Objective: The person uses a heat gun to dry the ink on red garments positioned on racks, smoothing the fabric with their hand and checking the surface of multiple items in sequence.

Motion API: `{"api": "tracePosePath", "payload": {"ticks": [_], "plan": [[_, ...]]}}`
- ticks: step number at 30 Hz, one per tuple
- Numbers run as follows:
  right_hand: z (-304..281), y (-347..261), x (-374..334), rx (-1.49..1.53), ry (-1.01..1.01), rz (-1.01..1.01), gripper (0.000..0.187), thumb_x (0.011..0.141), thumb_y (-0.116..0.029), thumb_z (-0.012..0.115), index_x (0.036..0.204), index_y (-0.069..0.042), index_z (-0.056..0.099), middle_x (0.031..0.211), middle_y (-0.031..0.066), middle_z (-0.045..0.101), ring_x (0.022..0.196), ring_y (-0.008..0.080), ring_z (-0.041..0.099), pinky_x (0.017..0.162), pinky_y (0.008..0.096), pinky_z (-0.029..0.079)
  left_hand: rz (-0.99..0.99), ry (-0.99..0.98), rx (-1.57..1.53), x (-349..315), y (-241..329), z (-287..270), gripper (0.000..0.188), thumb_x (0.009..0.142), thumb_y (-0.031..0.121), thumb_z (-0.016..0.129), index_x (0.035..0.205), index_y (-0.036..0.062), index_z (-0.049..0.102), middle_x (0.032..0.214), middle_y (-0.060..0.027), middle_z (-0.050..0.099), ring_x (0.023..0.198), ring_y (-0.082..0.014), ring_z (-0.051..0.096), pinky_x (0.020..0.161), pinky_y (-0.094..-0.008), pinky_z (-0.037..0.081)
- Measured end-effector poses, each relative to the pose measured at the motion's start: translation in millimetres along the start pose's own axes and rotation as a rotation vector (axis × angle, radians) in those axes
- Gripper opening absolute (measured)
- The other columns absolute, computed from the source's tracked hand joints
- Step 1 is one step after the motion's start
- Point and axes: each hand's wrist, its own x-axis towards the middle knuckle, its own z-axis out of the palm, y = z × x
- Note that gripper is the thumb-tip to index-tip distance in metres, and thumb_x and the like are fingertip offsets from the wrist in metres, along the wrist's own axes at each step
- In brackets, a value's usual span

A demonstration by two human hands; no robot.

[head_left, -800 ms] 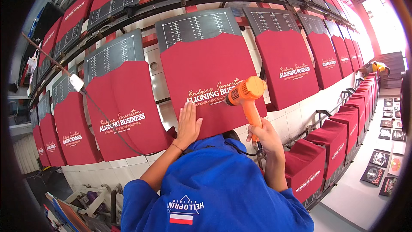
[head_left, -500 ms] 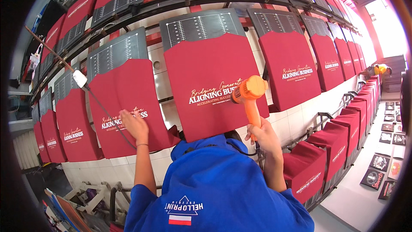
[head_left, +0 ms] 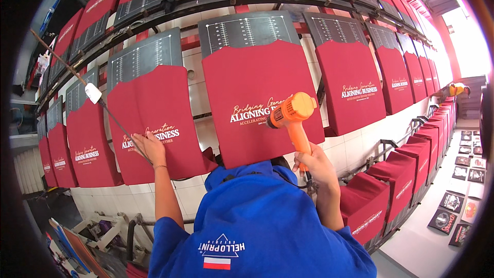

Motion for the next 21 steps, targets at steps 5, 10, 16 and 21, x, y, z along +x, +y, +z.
{"api": "tracePosePath", "payload": {"ticks": [5,10,16,21], "plan": [[8.9,-7.0,0.3,0.014,-0.044,0.033,0.023,0.092,-0.012,0.062,0.108,0.001,0.054,0.073,0.0029,0.06,0.06,0.0103,0.062,0.049,0.0235,0.044,0.009,0.042,-0.048,-12.8,11.0,5.9,0.068,0.105,0.037,0.036,0.15,-0.0123,0.027,0.157,-0.0307,0.028,0.149,-0.0427,0.022,0.123,-0.0534,0.013],[16.7,-2.6,3.7,-0.059,-0.058,0.008,0.023,0.092,-0.012,0.062,0.109,0.002,0.053,0.071,0.0039,0.062,0.058,0.01,0.062,0.049,0.0236,0.045,0.362,-0.147,0.004,-71.7,53.2,-11.6,0.066,0.104,0.032,0.042,0.152,-0.0094,0.025,0.162,-0.0262,0.021,0.15,-0.0413,0.021,0.122,-0.0522,0.015],[23.7,-3.8,2.9,-0.064,-0.119,0.023,0.021,0.093,-0.011,0.061,0.108,0.001,0.053,0.071,0.0037,0.062,0.06,0.0103,0.062,0.05,0.0233,0.045,-0.001,-0.065,-0.018,-13.5,6.5,-7.8,0.067,0.105,0.035,0.04,0.152,-0.0101,0.026,0.161,-0.0261,0.024,0.151,-0.0402,0.017,0.124,-0.0505,0.011],[23.7,3.4,2.4,-0.097,-0.105,0.007,0.018,0.093,-0.012,0.062,0.103,-0.001,0.053,0.071,0.0031,0.061,0.06,0.01,0.062,0.05,0.0233,0.045,-0.007,-0.07,-0.024,-26.1,29.9,-15.0,0.068,0.106,0.038,0.037,0.153,-0.0098,0.024,0.16,-0.0284,0.023,0.151,-0.0417,0.018,0.123,-0.0513,0.011]]}}
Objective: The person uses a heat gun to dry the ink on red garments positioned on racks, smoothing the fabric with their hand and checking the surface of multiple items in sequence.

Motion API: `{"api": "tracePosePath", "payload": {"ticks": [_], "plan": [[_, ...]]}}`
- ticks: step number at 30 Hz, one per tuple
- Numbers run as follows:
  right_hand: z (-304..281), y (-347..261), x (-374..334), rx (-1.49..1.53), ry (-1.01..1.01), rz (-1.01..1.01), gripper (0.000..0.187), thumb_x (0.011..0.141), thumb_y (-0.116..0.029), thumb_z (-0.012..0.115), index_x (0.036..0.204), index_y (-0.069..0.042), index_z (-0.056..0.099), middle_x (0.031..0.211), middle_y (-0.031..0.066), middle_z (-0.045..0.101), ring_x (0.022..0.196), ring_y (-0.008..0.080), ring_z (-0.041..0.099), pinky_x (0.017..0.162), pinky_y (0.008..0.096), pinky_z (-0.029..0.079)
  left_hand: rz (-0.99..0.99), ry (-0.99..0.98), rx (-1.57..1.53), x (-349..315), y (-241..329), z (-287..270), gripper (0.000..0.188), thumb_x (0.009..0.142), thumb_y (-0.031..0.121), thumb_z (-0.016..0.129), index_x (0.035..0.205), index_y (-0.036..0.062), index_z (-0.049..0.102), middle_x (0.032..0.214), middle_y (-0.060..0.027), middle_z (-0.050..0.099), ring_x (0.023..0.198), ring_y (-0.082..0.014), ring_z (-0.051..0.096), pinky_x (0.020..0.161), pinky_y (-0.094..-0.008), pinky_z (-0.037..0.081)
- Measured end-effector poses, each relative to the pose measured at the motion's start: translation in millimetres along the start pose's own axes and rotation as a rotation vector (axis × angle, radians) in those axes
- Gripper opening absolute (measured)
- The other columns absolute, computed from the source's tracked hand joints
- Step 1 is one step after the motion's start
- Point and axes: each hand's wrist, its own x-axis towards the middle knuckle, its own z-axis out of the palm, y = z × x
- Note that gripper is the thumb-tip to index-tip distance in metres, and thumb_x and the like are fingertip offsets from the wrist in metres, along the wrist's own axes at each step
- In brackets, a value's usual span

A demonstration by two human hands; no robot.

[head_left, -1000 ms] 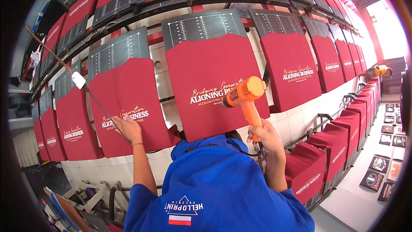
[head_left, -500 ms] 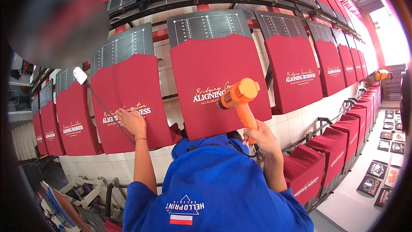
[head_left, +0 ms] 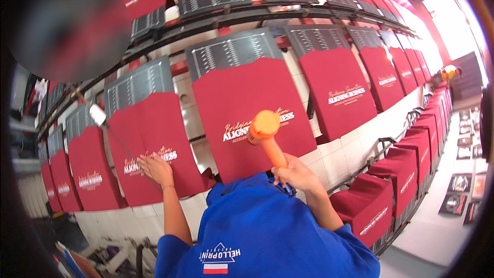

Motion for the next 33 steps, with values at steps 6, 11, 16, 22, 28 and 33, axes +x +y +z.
{"api": "tracePosePath", "payload": {"ticks": [6,11,16,22,28,33], "plan": [[-11.9,2.8,5.2,-0.029,0.008,-0.079,0.021,0.092,-0.018,0.064,0.101,-0.003,0.053,0.072,0.0032,0.061,0.056,0.01,0.059,0.046,0.0253,0.045,0.457,-0.037,-0.049,-58.8,58.0,24.5,0.065,0.107,0.032,0.038,0.154,-0.0098,0.021,0.161,-0.0296,0.019,0.151,-0.0433,0.016,0.122,-0.0536,0.012],[-10.7,-7.6,-8.2,-0.03,-0.06,-0.051,0.021,0.092,-0.02,0.062,0.099,-0.002,0.054,0.074,0.005,0.062,0.054,0.0102,0.058,0.045,0.0274,0.046,0.547,-0.241,-0.053,-87.5,63.4,0.8,0.072,0.102,0.029,0.047,0.156,-0.0067,0.016,0.163,-0.0283,0.011,0.151,-0.0459,0.011,0.122,-0.0548,0.011],[-17.2,5.7,-6.2,-0.01,-0.086,-0.082,0.025,0.091,-0.024,0.062,0.095,-0.001,0.054,0.073,0.0051,0.062,0.054,0.0118,0.058,0.045,0.0281,0.046,0.445,0.029,0.259,-20.8,55.1,-50.1,0.076,0.101,0.031,0.05,0.159,-0.0006,0.013,0.165,-0.0272,0.006,0.152,-0.0464,0.008,0.122,-0.0556,0.011],[-45.8,18.3,3.4,0.021,-0.143,-0.141,0.026,0.094,-0.029,0.06,0.095,-0.003,0.055,0.072,0.004,0.06,0.055,0.0108,0.057,0.045,0.0276,0.044,0.379,0.818,0.178,28.6,-5.3,-71.2,0.048,0.103,0.034,0.05,0.138,0.0014,0.046,0.129,-0.0226,0.057,0.114,-0.0364,0.059,0.091,-0.0456,0.05],[-122.8,32.4,-18.2,0.096,-0.013,-0.207,0.028,0.094,-0.029,0.062,0.093,-0.002,0.054,0.071,0.0058,0.061,0.049,0.0116,0.054,0.042,0.0283,0.044,0.208,0.064,-0.365,-78.9,65.4,-52.6,0.041,0.104,0.037,0.048,0.127,0.0027,0.049,0.112,-0.0175,0.06,0.096,-0.0286,0.061,0.076,-0.0387,0.05],[-221.5,65.1,-50.3,0.176,0.059,-0.274,0.028,0.093,-0.027,0.064,0.098,-0.001,0.053,0.07,0.005,0.06,0.051,0.0104,0.056,0.043,0.0265,0.045,0.04,-0.442,-0.858,-178.1,101.7,-17.8,0.038,0.105,0.039,0.046,0.117,0.0038,0.052,0.097,-0.0133,0.062,0.082,-0.0222,0.063,0.064,-0.0329,0.051]]}}
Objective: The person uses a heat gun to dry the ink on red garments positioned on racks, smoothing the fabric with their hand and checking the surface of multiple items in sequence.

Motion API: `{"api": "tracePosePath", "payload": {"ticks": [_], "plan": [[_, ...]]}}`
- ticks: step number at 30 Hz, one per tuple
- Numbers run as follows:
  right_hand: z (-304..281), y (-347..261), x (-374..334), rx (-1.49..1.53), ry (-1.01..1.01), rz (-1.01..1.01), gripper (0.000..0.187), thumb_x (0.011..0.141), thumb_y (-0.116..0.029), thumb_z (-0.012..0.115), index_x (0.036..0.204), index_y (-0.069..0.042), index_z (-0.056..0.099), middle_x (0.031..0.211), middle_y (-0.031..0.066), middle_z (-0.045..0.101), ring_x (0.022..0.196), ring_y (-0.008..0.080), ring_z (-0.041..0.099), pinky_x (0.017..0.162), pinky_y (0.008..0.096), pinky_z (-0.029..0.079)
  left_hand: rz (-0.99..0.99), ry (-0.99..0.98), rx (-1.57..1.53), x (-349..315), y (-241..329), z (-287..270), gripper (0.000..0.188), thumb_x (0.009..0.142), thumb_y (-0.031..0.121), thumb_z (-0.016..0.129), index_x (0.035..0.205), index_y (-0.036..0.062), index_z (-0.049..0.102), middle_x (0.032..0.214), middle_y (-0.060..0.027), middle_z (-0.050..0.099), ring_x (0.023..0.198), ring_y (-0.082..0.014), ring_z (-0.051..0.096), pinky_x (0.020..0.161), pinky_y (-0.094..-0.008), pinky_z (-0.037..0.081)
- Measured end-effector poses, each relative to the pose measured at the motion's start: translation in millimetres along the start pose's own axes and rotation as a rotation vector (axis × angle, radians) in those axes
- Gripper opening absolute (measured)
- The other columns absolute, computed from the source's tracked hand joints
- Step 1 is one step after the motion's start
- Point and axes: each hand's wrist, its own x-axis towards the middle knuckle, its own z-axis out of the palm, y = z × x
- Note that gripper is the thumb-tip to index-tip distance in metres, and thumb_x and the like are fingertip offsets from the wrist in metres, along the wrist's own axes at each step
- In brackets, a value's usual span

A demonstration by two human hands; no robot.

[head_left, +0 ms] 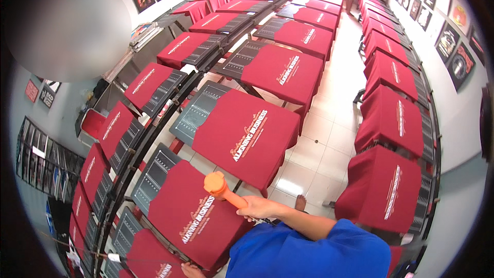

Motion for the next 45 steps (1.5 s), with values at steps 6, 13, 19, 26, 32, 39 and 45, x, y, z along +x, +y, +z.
{"api": "tracePosePath", "payload": {"ticks": [6,13,19,26,32,39,45], "plan": [[-133.6,-19.4,-57.2,0.111,0.031,-0.043,0.026,0.09,-0.02,0.07,0.101,-0.003,0.054,0.07,0.0009,0.059,0.057,0.0081,0.057,0.048,0.0255,0.045,0.018,-0.151,-0.128,-115.5,79.2,151.7,0.038,0.108,0.042,0.04,0.09,0.0091,0.047,0.062,0.0003,0.045,0.047,-0.0078,0.043,0.039,-0.022,0.033],[-232.9,-48.9,-43.1,0.101,0.01,-0.023,0.032,0.089,-0.012,0.069,0.11,0.001,0.049,0.078,0.0016,0.06,0.063,0.0083,0.059,0.055,0.0248,0.049,0.084,-0.198,-0.128,-169.1,112.5,266.9,0.035,0.11,0.034,0.037,0.091,0.0065,0.048,0.069,-0.0029,0.052,0.051,-0.0104,0.052,0.04,-0.0249,0.043],[-264.2,-97.4,21.6,-0.061,-0.17,0.072,0.029,0.091,-0.007,0.064,0.113,0.002,0.047,0.077,0.0019,0.059,0.062,0.01,0.06,0.055,0.026,0.05,-0.029,0.037,-0.237,-162.3,103.8,330.4,0.037,0.109,0.036,0.037,0.09,0.007,0.049,0.071,-0.003,0.052,0.052,-0.0117,0.054,0.038,-0.0264,0.046],[-279.7,-129.9,79.2,-0.229,-0.406,0.218,0.023,0.091,-0.008,0.063,0.11,0.0,0.052,0.075,0.003,0.06,0.063,0.0117,0.063,0.059,0.025,0.051,0.01,0.317,0.25,-171.6,93.5,323.9,0.037,0.107,0.03,0.041,0.095,-0.0023,0.054,0.076,-0.02,0.061,0.066,-0.0355,0.062,0.057,-0.0457,0.048],[-274.7,-154.9,110.2,-0.379,-0.515,0.289,0.029,0.092,-0.014,0.064,0.114,0.0,0.053,0.075,0.0027,0.061,0.063,0.0114,0.063,0.051,0.0234,0.047,-0.197,0.595,0.62,-252.9,32.2,232.1,0.033,0.106,0.023,0.042,0.101,-0.0046,0.059,0.089,-0.0323,0.063,0.084,-0.0525,0.06,0.07,-0.0552,0.044],[-277.1,-170.3,131.9,-0.469,-0.653,0.315,0.036,0.091,-0.015,0.064,0.121,0.001,0.052,0.076,0.0031,0.061,0.064,0.0114,0.063,0.052,0.024,0.047,-0.546,1.166,0.868,-476.8,43.6,94.8,0.039,0.108,0.029,0.039,0.109,-0.0027,0.061,0.106,-0.0319,0.065,0.1,-0.0513,0.06,0.079,-0.0562,0.046],[-268.1,-171.2,144.9,-0.541,-0.689,0.31,0.033,0.093,-0.016,0.063,0.12,0.0,0.052,0.076,0.0036,0.061,0.064,0.0114,0.063,0.049,0.0251,0.047,-0.707,1.446,0.961,-589.5,85.7,68.0,0.056,0.108,0.045,0.033,0.118,-0.004,0.059,0.105,-0.0331,0.066,0.096,-0.0533,0.061,0.076,-0.0592,0.046]]}}
